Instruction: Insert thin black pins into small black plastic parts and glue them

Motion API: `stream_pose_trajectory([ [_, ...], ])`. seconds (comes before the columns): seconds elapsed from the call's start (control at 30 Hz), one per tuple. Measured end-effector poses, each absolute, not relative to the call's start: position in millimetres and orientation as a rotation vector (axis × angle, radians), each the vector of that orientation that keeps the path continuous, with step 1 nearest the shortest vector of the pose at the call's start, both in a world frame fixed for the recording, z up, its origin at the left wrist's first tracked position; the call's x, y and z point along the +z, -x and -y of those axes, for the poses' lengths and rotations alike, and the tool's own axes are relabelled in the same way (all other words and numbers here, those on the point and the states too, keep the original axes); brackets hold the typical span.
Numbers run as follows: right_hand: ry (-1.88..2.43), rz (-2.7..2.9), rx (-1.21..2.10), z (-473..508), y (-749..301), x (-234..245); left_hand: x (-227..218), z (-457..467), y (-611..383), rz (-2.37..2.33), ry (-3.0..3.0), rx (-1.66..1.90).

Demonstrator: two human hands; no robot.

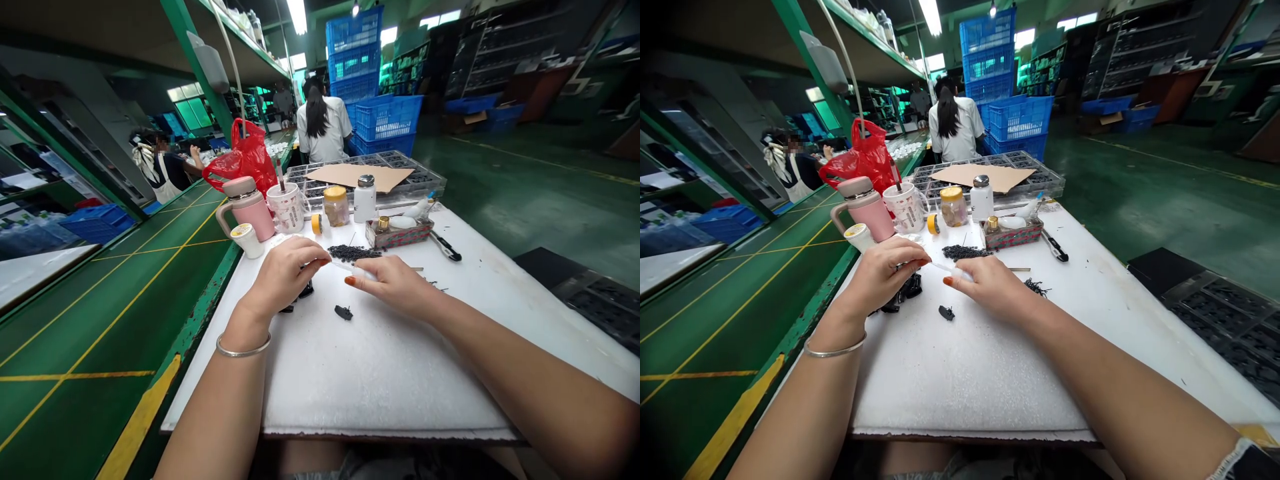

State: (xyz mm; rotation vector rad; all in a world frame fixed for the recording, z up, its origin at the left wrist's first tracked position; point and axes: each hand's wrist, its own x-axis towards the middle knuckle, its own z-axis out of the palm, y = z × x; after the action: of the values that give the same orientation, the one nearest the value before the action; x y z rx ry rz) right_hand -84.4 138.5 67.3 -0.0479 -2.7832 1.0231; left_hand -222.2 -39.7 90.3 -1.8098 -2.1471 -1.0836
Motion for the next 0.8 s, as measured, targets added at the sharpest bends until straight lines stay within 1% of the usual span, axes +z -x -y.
stream_pose_trajectory([
  [0.17, 0.066, 2.848, 0.884, -141, 83, 68, 93, 43, 223, 2.167, 1.917, -0.85],
  [0.3, 0.067, 2.872, 0.823, -143, 83, 68, 95, 45, 223, 2.176, 1.931, -0.817],
  [0.4, 0.062, 2.882, 0.782, -150, 83, 70, 96, 51, 229, 2.181, 1.83, -0.858],
  [0.57, 0.186, 2.844, 0.731, -164, 79, 79, 97, 59, 240, 2.178, 1.551, -1.153],
  [0.73, 0.168, 2.81, 0.831, -164, 78, 82, 96, 54, 233, 2.193, 1.545, -1.782],
  [0.8, 0.171, 2.817, 0.853, -161, 78, 81, 94, 52, 230, 2.138, 1.548, -1.931],
])
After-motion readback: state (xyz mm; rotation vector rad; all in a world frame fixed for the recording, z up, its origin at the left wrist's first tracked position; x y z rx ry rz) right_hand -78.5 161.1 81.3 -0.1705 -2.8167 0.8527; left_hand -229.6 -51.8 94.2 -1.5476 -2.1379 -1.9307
